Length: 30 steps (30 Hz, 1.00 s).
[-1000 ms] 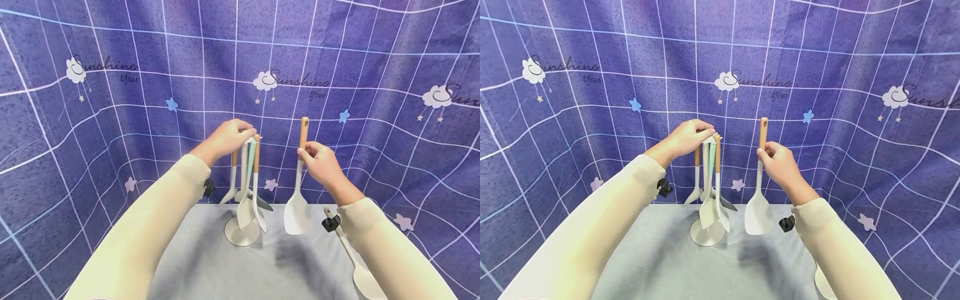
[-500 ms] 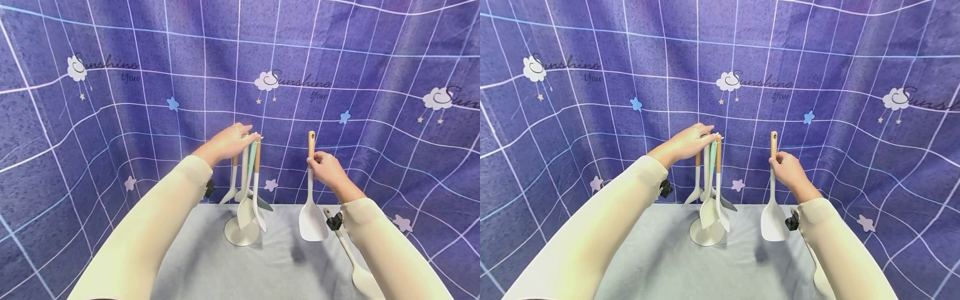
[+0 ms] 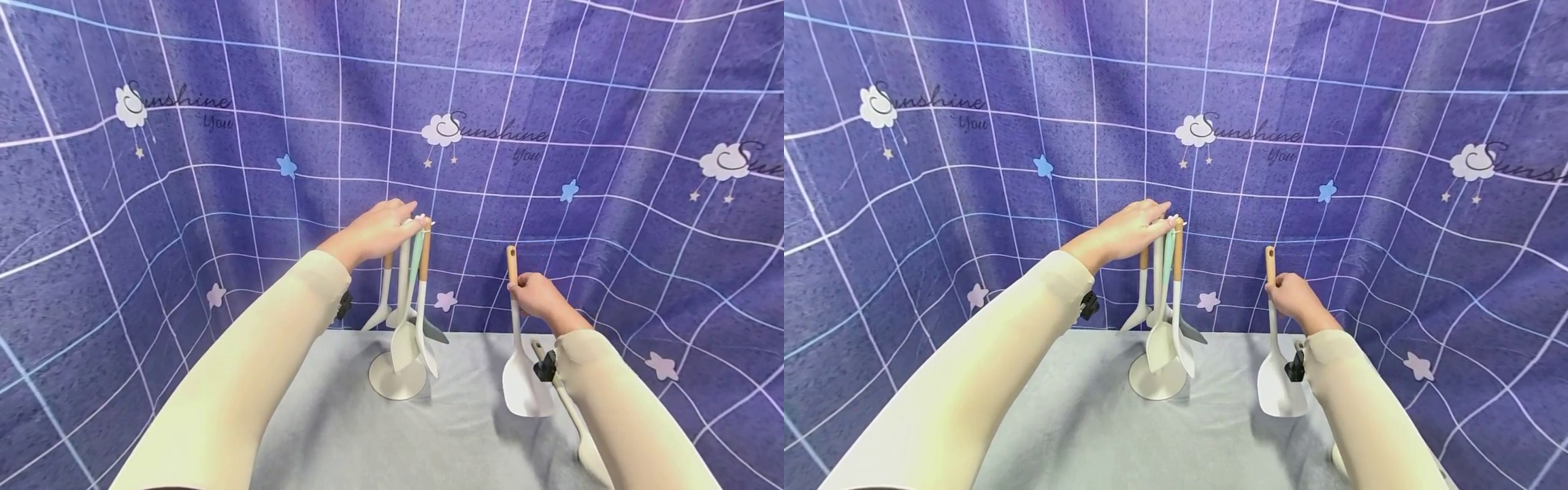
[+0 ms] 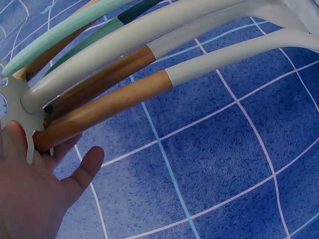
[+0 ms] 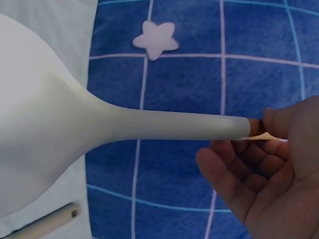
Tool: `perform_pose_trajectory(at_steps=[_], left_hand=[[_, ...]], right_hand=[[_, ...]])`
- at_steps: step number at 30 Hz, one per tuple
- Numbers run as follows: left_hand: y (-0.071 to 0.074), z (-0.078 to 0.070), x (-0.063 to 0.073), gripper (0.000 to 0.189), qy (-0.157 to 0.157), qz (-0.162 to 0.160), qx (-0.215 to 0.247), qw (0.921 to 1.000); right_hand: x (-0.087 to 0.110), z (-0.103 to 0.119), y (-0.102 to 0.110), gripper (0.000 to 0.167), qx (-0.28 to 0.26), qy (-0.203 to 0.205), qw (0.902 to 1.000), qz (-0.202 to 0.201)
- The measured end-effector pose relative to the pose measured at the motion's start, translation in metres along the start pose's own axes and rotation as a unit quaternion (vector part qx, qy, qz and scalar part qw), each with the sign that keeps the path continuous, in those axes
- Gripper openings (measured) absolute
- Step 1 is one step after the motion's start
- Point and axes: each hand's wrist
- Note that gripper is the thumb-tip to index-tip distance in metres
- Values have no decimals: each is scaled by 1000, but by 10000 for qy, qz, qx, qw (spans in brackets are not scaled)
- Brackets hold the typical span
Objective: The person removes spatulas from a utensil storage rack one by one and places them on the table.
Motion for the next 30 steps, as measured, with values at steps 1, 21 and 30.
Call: perform_pose_trajectory(at_steps=[1,21,30], left_hand=[[0,0,0,87,-11,-11,-9,10000],[1,1,1,85,-89,-39,-138,9999],[2,0,2,83,-85,-18,-81,9999]], right_hand=[[0,-3,-1,38,45,-35,9999,82],[11,-58,-15,25,51,-1243,9817,1439],[19,-75,-23,24,345,-1459,9717,1825]])
Point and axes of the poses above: each hand's wrist, its own x-axis away from the middle knuckle, its own y-axis out of the back of the hand, z = x × y, and after that the axes turned 9 degrees about -z, right-handed
